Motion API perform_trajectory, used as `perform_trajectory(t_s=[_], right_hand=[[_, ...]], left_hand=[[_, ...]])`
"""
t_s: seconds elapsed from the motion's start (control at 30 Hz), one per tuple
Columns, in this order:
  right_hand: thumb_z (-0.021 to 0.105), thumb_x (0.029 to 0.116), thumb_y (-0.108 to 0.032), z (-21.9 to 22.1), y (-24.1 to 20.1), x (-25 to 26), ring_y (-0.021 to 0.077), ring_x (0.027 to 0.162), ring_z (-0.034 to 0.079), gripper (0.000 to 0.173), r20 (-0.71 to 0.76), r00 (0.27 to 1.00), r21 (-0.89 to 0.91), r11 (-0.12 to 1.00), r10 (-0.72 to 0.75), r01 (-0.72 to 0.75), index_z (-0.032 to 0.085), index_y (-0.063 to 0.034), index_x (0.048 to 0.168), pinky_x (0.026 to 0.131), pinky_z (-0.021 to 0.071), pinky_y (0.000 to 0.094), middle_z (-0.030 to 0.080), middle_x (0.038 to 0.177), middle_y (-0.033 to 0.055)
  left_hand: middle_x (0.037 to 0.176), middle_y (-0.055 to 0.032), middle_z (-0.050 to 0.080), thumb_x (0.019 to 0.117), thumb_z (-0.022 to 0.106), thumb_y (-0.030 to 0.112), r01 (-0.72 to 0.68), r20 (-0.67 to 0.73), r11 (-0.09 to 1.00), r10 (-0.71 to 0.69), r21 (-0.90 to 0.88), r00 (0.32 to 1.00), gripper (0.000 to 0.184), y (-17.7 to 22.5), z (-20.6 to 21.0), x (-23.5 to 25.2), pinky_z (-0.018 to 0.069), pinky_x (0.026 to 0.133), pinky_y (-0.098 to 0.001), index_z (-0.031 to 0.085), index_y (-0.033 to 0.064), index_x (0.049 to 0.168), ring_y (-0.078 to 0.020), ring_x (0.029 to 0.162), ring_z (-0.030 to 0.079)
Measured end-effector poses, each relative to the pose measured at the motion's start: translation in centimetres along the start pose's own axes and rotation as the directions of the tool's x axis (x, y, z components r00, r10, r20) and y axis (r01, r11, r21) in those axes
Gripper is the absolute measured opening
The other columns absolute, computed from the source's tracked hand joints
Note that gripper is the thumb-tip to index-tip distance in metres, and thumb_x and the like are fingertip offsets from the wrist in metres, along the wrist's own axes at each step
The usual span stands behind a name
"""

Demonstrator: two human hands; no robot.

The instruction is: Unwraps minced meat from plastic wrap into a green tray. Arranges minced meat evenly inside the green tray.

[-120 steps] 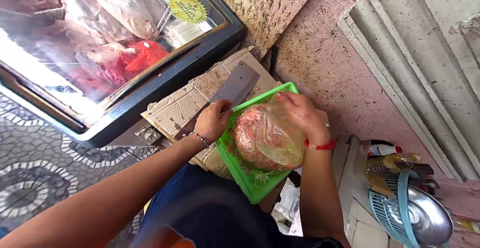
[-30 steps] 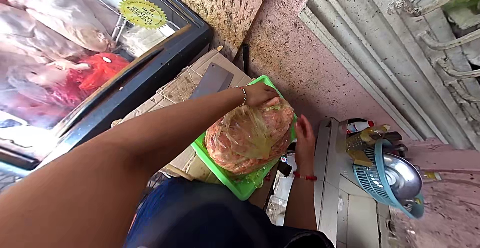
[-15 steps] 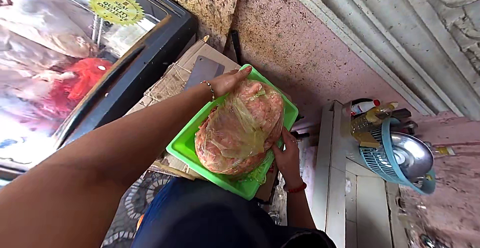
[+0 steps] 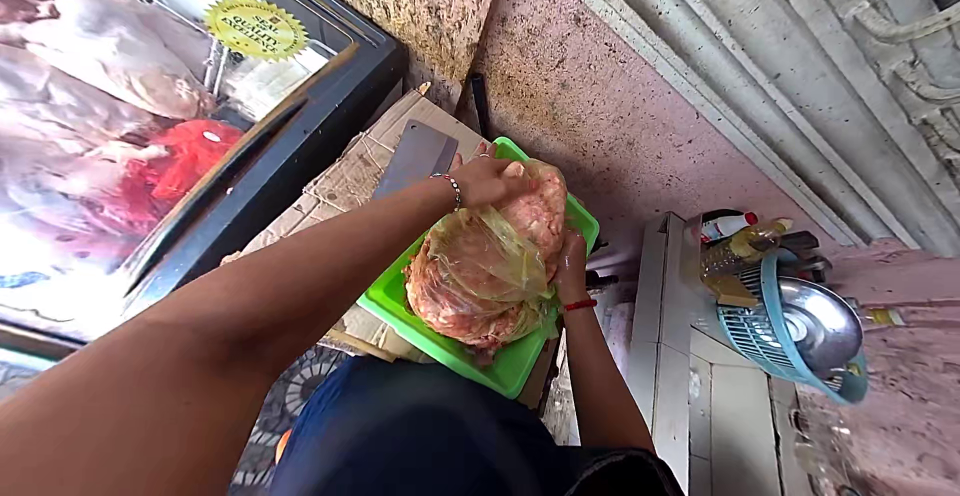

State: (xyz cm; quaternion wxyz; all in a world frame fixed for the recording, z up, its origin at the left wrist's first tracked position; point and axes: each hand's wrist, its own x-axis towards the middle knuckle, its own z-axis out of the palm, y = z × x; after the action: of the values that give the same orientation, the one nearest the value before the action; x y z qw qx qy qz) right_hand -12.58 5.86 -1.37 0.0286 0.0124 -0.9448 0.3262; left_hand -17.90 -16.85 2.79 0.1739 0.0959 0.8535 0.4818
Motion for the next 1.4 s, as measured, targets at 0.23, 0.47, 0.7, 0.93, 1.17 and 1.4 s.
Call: perform_trajectory(t_s=[0.23,0.47,0.7,0.93,1.17,1.4], right_hand=[[0.048,0.099,0.003,-4.8,1.1,-1.5,0.0191,0.123,0.063,0.039,0.138,0.99,0.481,0.874,0.011,-0.076,0.058,0.0065,0.137,0.105,0.0518,0.0353,0.064,0.134,0.0195],[0.066,0.0901,-0.057,-6.3,-0.3,-0.3,0.0196,0.149,0.036,0.104,0.109,0.986,0.603,0.797,-0.126,0.035,0.007,-0.0153,0.165,0.114,0.043,0.0399,0.024,0.168,0.0103],[0.083,0.0802,-0.032,-4.3,-4.2,-2.5,0.0151,0.11,0.067,0.074,0.331,0.904,0.249,0.949,-0.271,0.194,0.054,-0.0002,0.141,0.096,0.0562,0.0359,0.068,0.122,0.0144],[0.082,0.084,-0.019,-2.6,-5.0,-1.0,0.0303,0.114,0.065,0.078,0.216,0.976,0.133,0.99,0.016,-0.046,0.043,-0.0033,0.15,0.097,0.0538,0.0499,0.065,0.126,0.0222],[0.066,0.098,-0.014,-7.7,-3.2,3.1,0.018,0.099,0.07,0.038,0.557,0.829,0.282,0.95,-0.051,-0.132,0.061,-0.0011,0.133,0.088,0.0596,0.0385,0.07,0.114,0.0129],[0.051,0.1087,-0.02,-5.4,-4.1,6.8,0.0274,0.115,0.066,0.035,0.355,0.917,0.135,0.981,-0.182,0.143,0.06,-0.0087,0.14,0.096,0.0535,0.0478,0.065,0.135,0.0144]], left_hand=[[0.137,-0.021,0.062,0.1018,0.063,0.018,-0.266,-0.144,0.957,0.249,-0.118,0.958,0.034,-0.4,1.5,-2.3,0.0423,0.11,-0.0517,0.066,-0.0019,0.129,-0.0326,0.128,0.058],[0.122,-0.0205,0.066,0.0901,0.066,0.009,-0.63,-0.18,0.774,0.612,-0.064,0.77,0.017,0.6,4.0,-6.3,0.043,0.11,-0.0496,0.072,-0.0016,0.101,-0.0348,0.129,0.055],[0.126,-0.0159,0.062,0.0855,0.076,0.011,-0.498,-0.199,0.867,0.49,0.009,0.849,0.039,-0.7,3.0,-8.0,0.0518,0.099,-0.0452,0.065,0.0024,0.122,-0.0272,0.117,0.061],[0.139,-0.0271,0.055,0.099,0.067,0.03,-0.037,0.023,0.996,0.035,0.077,0.999,0.058,0.2,2.2,-2.3,0.0445,0.105,-0.0606,0.05,-0.0001,0.145,-0.0419,0.126,0.057],[0.121,-0.0273,0.063,0.0954,0.071,0.022,-0.14,0.054,0.989,0.137,0.055,0.989,0.053,0.5,1.6,-1.2,0.047,0.099,-0.0596,0.055,-0.0016,0.14,-0.041,0.115,0.062],[0.115,-0.012,0.066,0.076,0.084,0.023,-0.498,-0.05,0.856,0.508,0.139,0.86,0.041,-0.7,2.9,-8.0,0.0543,0.093,-0.0447,0.069,0.0056,0.11,-0.0261,0.109,0.064]])
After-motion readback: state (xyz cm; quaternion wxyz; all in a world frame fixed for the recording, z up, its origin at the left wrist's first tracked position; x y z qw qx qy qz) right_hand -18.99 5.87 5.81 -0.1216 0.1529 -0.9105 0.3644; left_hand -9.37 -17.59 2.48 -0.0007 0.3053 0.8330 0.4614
